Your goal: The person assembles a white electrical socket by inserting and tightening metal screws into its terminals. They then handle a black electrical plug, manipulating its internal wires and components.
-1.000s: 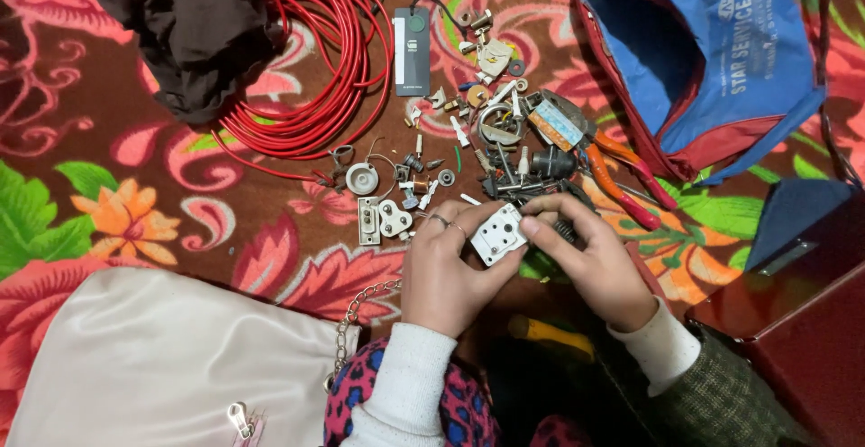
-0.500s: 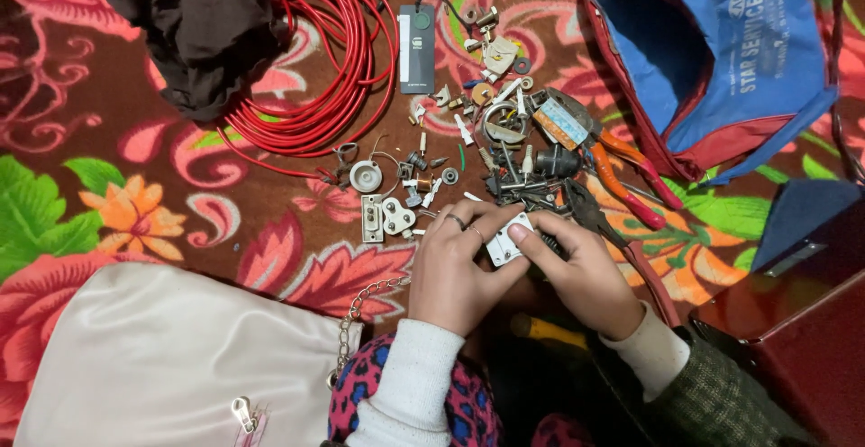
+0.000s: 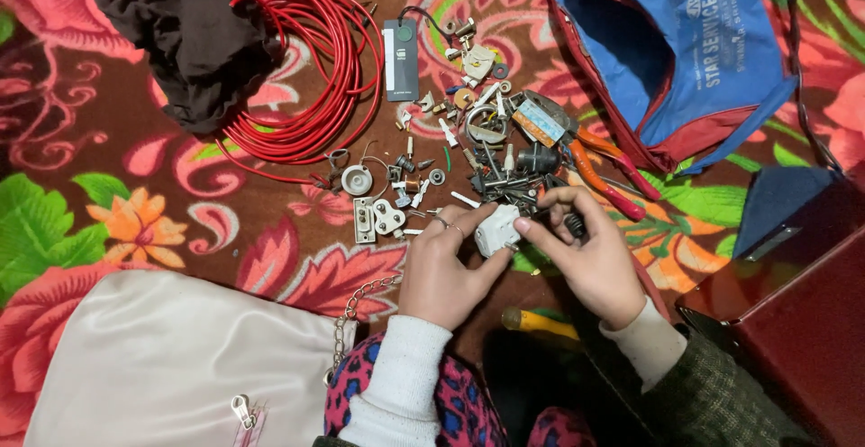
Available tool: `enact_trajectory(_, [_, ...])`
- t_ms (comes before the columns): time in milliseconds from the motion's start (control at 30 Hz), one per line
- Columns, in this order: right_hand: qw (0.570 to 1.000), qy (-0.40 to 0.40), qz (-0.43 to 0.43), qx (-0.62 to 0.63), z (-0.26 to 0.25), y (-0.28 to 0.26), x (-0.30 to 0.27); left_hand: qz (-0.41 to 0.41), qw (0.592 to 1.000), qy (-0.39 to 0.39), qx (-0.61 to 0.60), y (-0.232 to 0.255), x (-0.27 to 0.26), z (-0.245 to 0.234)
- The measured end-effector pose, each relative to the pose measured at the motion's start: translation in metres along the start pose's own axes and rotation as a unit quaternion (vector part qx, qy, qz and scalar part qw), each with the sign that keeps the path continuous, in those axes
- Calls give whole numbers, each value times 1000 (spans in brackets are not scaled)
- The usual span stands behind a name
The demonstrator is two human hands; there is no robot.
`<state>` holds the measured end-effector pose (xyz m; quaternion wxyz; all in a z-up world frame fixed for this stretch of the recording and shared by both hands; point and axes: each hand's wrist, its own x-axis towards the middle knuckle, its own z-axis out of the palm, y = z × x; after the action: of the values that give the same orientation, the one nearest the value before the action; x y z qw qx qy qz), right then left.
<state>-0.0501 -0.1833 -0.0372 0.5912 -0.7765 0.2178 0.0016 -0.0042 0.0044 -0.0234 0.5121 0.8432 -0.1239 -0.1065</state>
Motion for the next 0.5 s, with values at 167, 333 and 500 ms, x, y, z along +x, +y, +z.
enact_trajectory(167, [999, -41, -17, 13, -2, -11, 5, 0, 1000, 8, 3, 1, 3, 0])
enact_trajectory(333, [999, -45, 12, 23, 7, -28, 6, -17, 1000, 16, -2, 2, 6, -2])
enact_trajectory(500, [998, -49, 26, 4, 13, -36, 10, -65, 998, 20, -8, -7, 8, 3])
